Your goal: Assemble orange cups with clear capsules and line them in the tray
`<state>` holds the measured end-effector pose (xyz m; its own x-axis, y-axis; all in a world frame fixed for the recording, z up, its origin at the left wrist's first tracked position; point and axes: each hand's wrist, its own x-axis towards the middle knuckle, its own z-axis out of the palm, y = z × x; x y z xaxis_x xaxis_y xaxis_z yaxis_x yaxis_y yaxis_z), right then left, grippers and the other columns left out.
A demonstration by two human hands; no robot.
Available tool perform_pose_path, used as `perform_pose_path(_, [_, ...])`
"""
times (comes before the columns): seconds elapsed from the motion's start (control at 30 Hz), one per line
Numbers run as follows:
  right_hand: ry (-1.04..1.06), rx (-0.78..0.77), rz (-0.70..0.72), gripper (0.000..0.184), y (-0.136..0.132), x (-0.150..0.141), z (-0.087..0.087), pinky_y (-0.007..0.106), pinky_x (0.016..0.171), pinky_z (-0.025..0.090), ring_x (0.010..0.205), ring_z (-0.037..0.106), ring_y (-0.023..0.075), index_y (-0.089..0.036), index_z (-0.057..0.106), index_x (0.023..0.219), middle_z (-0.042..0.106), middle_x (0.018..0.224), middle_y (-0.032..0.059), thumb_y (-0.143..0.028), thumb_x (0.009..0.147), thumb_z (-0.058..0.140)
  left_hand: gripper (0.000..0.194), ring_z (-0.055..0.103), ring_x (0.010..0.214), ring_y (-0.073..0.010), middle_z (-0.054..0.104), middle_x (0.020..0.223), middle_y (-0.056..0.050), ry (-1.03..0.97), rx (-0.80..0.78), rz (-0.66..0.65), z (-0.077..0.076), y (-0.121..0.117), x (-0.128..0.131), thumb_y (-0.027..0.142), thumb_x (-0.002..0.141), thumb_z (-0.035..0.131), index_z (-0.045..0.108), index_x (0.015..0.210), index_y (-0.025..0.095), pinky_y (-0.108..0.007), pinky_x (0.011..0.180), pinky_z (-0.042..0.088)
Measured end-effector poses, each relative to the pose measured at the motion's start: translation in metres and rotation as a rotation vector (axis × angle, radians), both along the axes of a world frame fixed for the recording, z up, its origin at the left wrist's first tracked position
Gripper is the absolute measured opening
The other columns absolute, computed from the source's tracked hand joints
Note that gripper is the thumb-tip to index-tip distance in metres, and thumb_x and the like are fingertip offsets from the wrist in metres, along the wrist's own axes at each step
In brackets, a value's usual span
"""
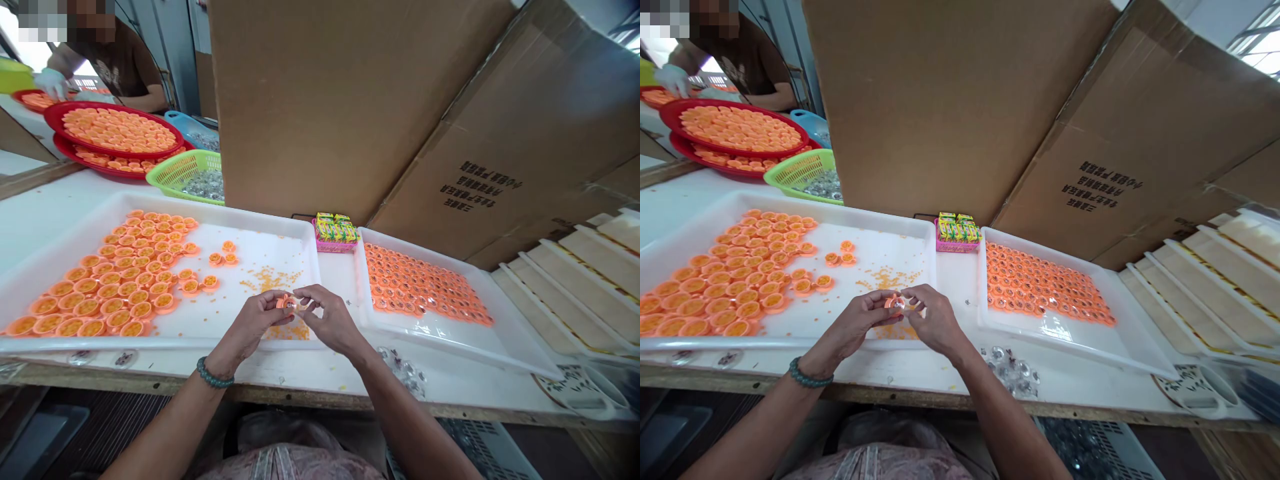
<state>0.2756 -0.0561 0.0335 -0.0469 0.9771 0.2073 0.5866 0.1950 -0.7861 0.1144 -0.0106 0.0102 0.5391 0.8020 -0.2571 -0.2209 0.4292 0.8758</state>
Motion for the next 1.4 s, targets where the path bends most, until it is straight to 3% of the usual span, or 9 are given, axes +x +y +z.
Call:
perform_pose_path(0.1, [-0.107,0.107,-0.016,0.037,-0.009,-0.01,-0.009,0.029,0.078,0.048,0.088,0.058,0.0166,-0.02,0.059,0.111,0.062,0.102,0.0069,-0.021,0.074,0.066,0.03,0.062,0.073,-0.0145,0.068,0.079,-0.003,0.01,0.02,-0.012,0.0,0.0,0.0,0.027,0.065,0.075,0.064,0.091,0.016,-0.028,0.073,0.05])
perform_pose_path(0.23, [-0.171,0.232,-0.086,0.027,-0.007,-0.02,-0.021,0.03,0.079,0.049,0.088,0.059,0.0178,-0.021,0.063,0.105,0.063,0.095,0.0076,-0.02,0.078,0.062,0.029,0.059,0.068,-0.0122,0.067,0.076,-0.002,0.034,0.018,0.007,-0.001,0.001,0.001,0.027,0.064,0.075,0.064,0.089,0.016,-0.024,0.068,0.049])
perform_pose_path(0.57, [-0.123,0.29,0.068,0.04,-0.002,-0.009,-0.022,0.029,0.078,0.051,0.09,0.06,0.016,-0.022,0.061,0.114,0.064,0.097,0.0066,-0.012,0.076,0.06,0.03,0.061,0.071,-0.0151,0.067,0.077,-0.003,0.042,0.077,-0.039,-0.003,0.0,0.0,0.027,0.066,0.074,0.065,0.092,0.015,-0.029,0.072,0.05])
perform_pose_path(0.73, [-0.038,0.305,0.037,0.038,-0.007,-0.015,-0.032,0.031,0.08,0.05,0.092,0.059,0.0168,-0.023,0.06,0.116,0.064,0.099,0.0076,-0.016,0.079,0.059,0.037,0.062,0.068,-0.0159,0.067,0.072,-0.002,0.02,0.062,-0.006,-0.003,0.0,0.0,0.024,0.062,0.075,0.062,0.095,0.014,-0.03,0.069,0.051])
perform_pose_path(1.0, [0.367,-0.045,-0.089,0.033,-0.011,-0.009,-0.021,0.027,0.075,0.048,0.089,0.057,0.014,-0.025,0.059,0.116,0.061,0.107,0.0052,-0.025,0.084,0.054,0.058,0.065,0.078,-0.0187,0.071,0.083,-0.005,0.026,0.077,0.042,0.003,-0.003,0.0,0.027,0.061,0.078,0.051,0.111,0.015,-0.036,0.08,0.049])
perform_pose_path(1.17, [0.275,-0.154,-0.122,0.021,0.001,-0.014,-0.012,0.027,0.073,0.046,0.08,0.058,0.0136,-0.019,0.067,0.095,0.064,0.091,0.0043,-0.032,0.08,0.06,0.066,0.065,0.083,-0.0202,0.072,0.084,-0.005,0.135,0.167,0.02,0.002,-0.004,-0.001,0.028,0.062,0.077,0.046,0.118,0.016,-0.034,0.08,0.048])
perform_pose_path(1.4, [0.38,-0.177,-0.166,0.016,-0.001,-0.019,-0.016,0.026,0.066,0.046,0.069,0.056,0.0125,-0.017,0.066,0.081,0.063,0.077,0.0016,-0.03,0.072,0.068,0.075,0.066,0.078,-0.0204,0.072,0.082,-0.005,0.161,0.188,-0.024,0.003,-0.006,-0.002,0.027,0.058,0.079,0.042,0.123,0.017,-0.035,0.076,0.049])
